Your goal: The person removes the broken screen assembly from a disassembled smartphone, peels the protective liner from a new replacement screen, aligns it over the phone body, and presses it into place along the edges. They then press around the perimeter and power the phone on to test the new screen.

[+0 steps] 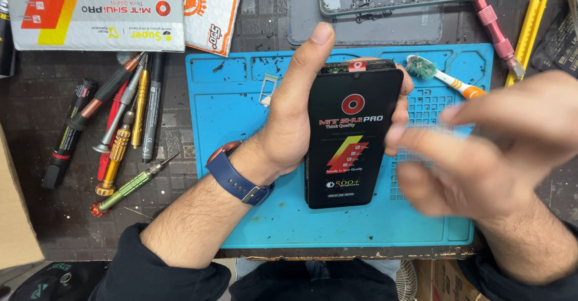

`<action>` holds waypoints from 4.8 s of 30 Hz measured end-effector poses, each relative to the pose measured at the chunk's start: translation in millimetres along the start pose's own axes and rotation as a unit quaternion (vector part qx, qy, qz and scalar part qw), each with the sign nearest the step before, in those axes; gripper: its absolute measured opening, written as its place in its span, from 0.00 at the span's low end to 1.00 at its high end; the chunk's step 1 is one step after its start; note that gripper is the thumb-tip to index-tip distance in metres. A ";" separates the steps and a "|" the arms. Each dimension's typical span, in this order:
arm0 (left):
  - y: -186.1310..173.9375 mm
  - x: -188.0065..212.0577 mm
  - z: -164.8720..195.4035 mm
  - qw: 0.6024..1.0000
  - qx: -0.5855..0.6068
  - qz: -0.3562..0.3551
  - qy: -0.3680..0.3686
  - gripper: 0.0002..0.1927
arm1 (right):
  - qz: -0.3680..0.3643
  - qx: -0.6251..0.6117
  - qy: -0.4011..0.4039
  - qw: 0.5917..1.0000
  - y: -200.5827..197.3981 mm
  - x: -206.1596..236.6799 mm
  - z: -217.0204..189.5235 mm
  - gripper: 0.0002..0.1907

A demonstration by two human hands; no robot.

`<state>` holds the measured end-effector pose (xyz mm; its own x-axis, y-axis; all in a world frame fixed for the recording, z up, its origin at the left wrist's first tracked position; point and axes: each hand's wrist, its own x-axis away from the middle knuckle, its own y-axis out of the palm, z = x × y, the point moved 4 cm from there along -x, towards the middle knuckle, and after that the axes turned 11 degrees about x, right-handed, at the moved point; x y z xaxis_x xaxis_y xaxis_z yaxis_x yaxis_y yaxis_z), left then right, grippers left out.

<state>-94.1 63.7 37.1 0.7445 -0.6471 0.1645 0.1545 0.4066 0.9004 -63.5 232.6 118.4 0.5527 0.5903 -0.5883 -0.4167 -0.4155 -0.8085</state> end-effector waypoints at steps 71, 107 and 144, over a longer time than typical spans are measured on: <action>0.0 0.8 3.5 0.997 0.048 0.056 -0.003 0.49 | -0.146 -0.283 0.159 0.934 40.8 10.7 -14.6 0.62; -1.3 0.9 -0.5 0.998 0.005 0.054 0.014 0.46 | -0.060 -0.257 0.187 0.946 52.7 17.9 -14.9 0.59; -1.2 2.0 0.3 0.998 0.052 0.041 0.006 0.47 | -0.134 -0.340 0.177 0.914 48.1 11.2 -6.8 0.50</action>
<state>-93.0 61.7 36.4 0.7592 -0.6065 0.2360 0.0247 0.3892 0.9208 -72.5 214.5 72.8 0.8184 0.5230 -0.2380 0.2459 -0.6932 -0.6775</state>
